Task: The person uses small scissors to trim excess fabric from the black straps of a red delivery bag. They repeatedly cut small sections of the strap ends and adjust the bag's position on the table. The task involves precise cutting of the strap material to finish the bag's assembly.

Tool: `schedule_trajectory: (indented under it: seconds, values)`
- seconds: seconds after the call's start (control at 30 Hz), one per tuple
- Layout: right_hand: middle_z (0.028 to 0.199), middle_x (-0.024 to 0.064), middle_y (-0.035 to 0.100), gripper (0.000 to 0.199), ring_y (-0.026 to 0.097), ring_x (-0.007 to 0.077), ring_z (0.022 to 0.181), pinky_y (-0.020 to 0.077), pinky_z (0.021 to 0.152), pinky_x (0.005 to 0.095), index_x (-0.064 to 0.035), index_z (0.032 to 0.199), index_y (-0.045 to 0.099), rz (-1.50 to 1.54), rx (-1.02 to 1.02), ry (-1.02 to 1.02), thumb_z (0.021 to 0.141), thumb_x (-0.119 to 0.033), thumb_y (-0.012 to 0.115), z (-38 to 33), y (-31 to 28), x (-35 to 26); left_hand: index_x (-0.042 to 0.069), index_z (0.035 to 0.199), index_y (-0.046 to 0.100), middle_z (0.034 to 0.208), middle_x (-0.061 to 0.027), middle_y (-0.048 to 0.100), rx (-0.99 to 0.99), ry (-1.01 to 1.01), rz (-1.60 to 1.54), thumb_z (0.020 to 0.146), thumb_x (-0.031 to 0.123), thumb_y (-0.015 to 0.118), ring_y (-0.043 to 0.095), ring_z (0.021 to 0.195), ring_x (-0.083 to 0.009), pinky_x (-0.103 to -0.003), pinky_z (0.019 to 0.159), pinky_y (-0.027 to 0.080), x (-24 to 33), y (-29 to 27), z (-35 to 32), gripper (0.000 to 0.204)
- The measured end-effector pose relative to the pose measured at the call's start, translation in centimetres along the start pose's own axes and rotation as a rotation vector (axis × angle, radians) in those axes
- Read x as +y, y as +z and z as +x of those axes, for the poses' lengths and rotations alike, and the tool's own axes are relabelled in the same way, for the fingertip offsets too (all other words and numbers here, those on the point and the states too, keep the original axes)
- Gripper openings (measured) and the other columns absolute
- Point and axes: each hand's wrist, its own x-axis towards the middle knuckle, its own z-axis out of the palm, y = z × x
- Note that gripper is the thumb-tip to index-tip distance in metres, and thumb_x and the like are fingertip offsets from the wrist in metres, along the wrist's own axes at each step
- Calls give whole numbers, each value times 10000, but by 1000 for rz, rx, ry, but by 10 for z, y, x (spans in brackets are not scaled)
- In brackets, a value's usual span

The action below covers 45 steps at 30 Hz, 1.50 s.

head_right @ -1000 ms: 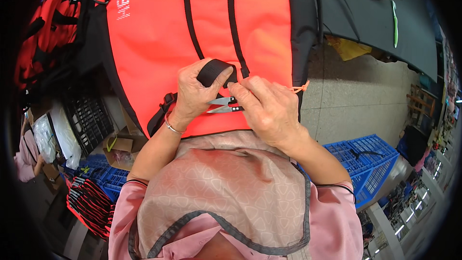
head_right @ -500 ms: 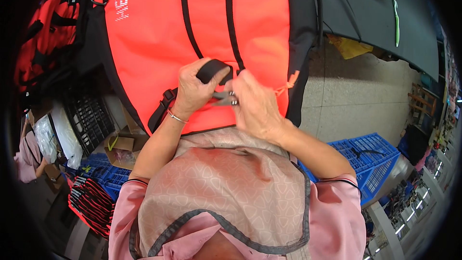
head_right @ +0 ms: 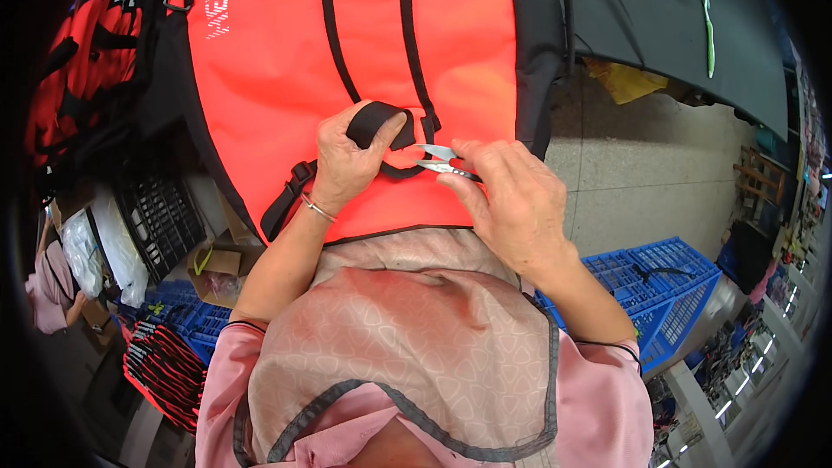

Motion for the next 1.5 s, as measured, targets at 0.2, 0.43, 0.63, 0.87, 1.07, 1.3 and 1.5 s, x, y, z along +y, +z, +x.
schedule_trajectory:
  seconds: [0.2, 0.43, 0.63, 0.87, 1.07, 1.3, 1.5]
  values:
    - [786, 12, 604, 324, 569, 170, 669, 455, 571, 305, -62, 1014, 687, -174, 4, -123, 748, -219, 786, 11, 9, -5, -7, 825, 662, 663, -23, 615, 0, -28, -33, 885, 141, 730, 537, 602, -87, -263, 567, 439, 2, 1, 1, 174]
    - [775, 12, 583, 307, 558, 162, 675, 421, 554, 305, -64, 1012, 687, -301, -29, -212, 765, -225, 769, 17, 9, -1, -7, 835, 670, 665, -35, 628, -4, -25, 0, 881, 138, 731, 549, 601, -89, -260, 568, 444, 2, 1, 2, 163]
    - [806, 12, 607, 261, 545, 155, 658, 403, 534, 302, -62, 967, 688, -386, -22, -325, 769, -221, 751, 22, 6, 1, -12, 846, 676, 659, -11, 612, -23, -61, -8, 888, 148, 727, 519, 605, -75, -256, 569, 438, 3, -1, 4, 173]
    - [800, 29, 643, 160, 548, 163, 600, 407, 503, 283, -53, 901, 694, -271, 66, -363, 768, -121, 753, 25, 17, 13, -11, 852, 680, 665, 16, 600, -91, -163, -52, 910, 190, 714, 495, 626, -56, -252, 576, 425, 9, -7, 12, 211]
    - [832, 55, 682, 121, 614, 106, 700, 474, 574, 253, -14, 955, 689, 509, -49, 281, 856, -70, 731, 20, 13, 12, -7, 832, 675, 666, 26, 596, -62, -154, -143, 915, 197, 710, 482, 625, -49, -254, 565, 413, 3, -5, 9, 224]
    - [895, 9, 666, 209, 554, 32, 758, 461, 698, 189, 30, 1056, 652, 901, -4, 625, 895, -86, 716, 22, -5, 12, -10, 831, 666, 709, -45, 627, -17, 9, 66, 853, 131, 752, 547, 620, -136, -268, 592, 448, 17, -9, -7, 167]
    - [730, -4, 604, 299, 497, 23, 652, 429, 584, 205, 31, 999, 669, 929, -425, 915, 944, -263, 663, 8, -5, -9, 80, 968, 742, 911, -55, 685, -34, 419, 275, 605, -10, 743, 649, 807, -238, -350, 693, 525, 42, -31, -52, 374]
